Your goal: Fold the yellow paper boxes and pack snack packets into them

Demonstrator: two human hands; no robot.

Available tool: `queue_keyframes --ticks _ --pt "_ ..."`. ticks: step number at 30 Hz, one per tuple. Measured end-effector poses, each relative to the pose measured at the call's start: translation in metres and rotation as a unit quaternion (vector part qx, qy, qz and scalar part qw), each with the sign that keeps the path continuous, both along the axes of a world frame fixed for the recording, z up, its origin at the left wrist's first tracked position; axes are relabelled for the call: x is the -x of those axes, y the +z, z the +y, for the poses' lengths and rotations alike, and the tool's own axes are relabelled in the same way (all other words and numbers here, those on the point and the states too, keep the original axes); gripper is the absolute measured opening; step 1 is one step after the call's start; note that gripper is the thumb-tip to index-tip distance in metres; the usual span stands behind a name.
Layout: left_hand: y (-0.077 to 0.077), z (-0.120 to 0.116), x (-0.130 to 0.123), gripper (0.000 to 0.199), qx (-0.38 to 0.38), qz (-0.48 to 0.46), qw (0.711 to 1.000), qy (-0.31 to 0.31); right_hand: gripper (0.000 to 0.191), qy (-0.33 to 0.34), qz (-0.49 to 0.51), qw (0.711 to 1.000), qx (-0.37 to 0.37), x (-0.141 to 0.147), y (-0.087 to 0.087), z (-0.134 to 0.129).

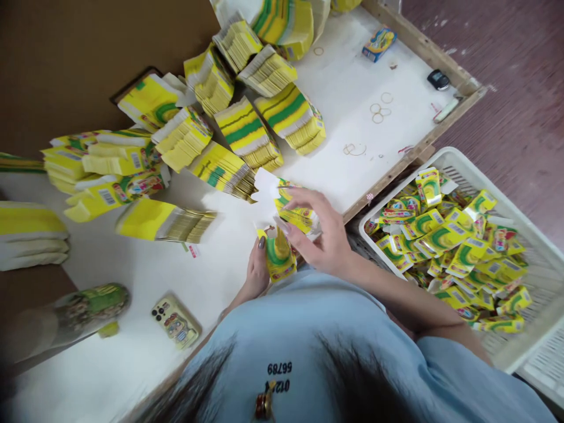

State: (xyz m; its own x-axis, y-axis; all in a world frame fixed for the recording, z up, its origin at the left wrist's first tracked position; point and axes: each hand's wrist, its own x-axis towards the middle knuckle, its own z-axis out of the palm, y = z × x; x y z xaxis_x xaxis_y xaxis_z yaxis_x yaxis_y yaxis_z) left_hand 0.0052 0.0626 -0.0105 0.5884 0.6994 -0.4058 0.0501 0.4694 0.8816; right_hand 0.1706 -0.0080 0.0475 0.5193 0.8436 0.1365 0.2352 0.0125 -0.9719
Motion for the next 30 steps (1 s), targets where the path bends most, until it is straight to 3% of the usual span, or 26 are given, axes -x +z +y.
queue_keyframes --ticks 3,5,8,10,12,14,17,22,25,28,30 --pt "-0.009 -0.008 0.003 0.06 -0.004 -0.015 1.0 0.009 0.053 0.051 0.118 0.989 0.072 0.015 -0.033 0.003" --pt "-0.017 -0.014 0.006 0.061 0.004 -0.02 1.0 0.004 0.051 0.069 0.191 0.972 0.12 0.027 -0.049 -0.004" --pt "-0.025 -0.019 0.008 0.056 -0.003 -0.008 1.0 -0.017 0.04 0.046 0.222 0.964 0.138 0.038 -0.058 -0.014" --pt "-0.027 -0.019 0.008 0.054 -0.011 -0.015 0.999 -0.035 0.043 0.015 0.223 0.965 0.134 0.04 -0.058 -0.017" --pt "-0.026 -0.019 0.007 0.061 -0.009 -0.036 0.998 -0.044 0.052 -0.03 0.208 0.97 0.123 0.039 -0.058 -0.018" --pt "-0.022 -0.018 0.008 0.076 -0.003 -0.045 0.998 -0.035 0.044 -0.063 0.156 0.98 0.104 0.036 -0.058 -0.02" --pt "-0.014 -0.014 0.012 0.089 0.001 -0.04 0.998 -0.044 0.034 -0.041 0.087 0.994 0.06 0.028 -0.06 -0.024" --pt "-0.006 0.0 0.02 0.059 -0.008 -0.05 0.988 -0.146 0.03 0.06 0.112 0.99 0.063 0.015 -0.061 -0.027" --pt "-0.008 0.005 0.016 0.034 -0.078 -0.054 0.985 -0.147 0.031 0.049 0.061 0.996 0.037 0.013 -0.062 -0.027" --pt "-0.011 0.002 0.01 0.04 -0.136 -0.061 0.984 -0.097 0.021 0.007 -0.005 1.0 0.003 0.011 -0.064 -0.03" --pt "-0.011 0.0 0.009 0.058 -0.145 -0.064 0.983 -0.092 0.022 0.045 -0.047 0.998 -0.001 0.005 -0.065 -0.033"
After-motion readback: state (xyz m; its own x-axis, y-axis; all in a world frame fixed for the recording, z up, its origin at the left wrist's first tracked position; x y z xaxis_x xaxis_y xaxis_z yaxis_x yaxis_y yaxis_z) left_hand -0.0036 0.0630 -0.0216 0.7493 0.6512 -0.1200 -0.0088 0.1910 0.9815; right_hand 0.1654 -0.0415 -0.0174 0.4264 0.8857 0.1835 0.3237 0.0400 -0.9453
